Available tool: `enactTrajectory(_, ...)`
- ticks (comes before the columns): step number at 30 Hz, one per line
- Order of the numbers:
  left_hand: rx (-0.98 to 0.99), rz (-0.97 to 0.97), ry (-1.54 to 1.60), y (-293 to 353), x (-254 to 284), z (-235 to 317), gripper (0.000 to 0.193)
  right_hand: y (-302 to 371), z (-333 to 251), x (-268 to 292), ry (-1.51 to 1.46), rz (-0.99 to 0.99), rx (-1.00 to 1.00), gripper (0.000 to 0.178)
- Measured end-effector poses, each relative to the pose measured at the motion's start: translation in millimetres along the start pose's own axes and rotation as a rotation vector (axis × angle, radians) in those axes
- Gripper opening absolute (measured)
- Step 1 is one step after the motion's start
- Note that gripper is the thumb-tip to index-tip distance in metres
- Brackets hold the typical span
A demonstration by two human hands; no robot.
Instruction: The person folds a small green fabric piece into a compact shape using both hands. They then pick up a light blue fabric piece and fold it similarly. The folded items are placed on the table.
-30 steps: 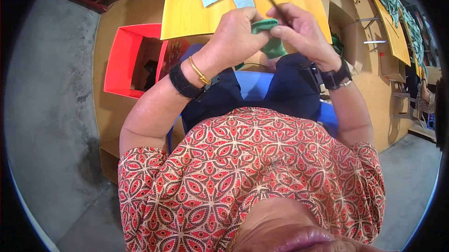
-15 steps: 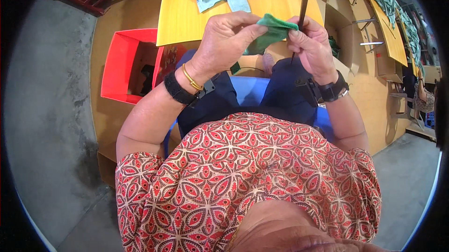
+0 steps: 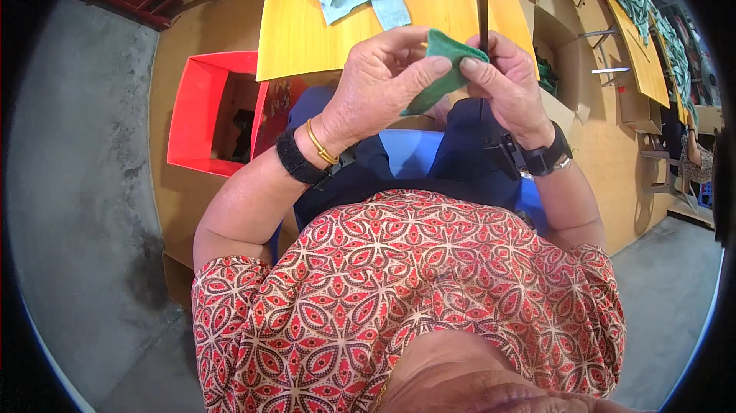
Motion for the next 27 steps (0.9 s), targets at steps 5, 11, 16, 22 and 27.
enactTrajectory(5,-0.031,-0.032,-0.106,3,4,1,0.022,4,6,2,0.028,-0.005,-0.058,0.012)
enactTrajectory(11,-0.095,0.031,-0.053,2,5,0,0.014,7,14,-2,0.011,0.019,-0.121,0.012)
enactTrajectory(16,0.097,0.104,0.201,-1,13,-10,0.011,10,11,-7,0.028,0.023,-0.123,0.014)
enactTrajectory(22,0.209,0.198,0.495,-2,12,-11,0.016,2,6,-20,0.022,0.017,0.004,0.015)
enactTrajectory(27,0.119,0.171,0.402,1,6,-12,0.02,1,-1,-18,0.102,0.085,0.05,0.016)
Point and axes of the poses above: each hand's wrist, its own y-axis away from the middle knuckle, its own x-axis out of the back of the hand, z = x × y, the point moved 6 cm from there along -y, towards the middle knuckle, and after that the axes turned 9 degrees about z, right-handed, at the moved point
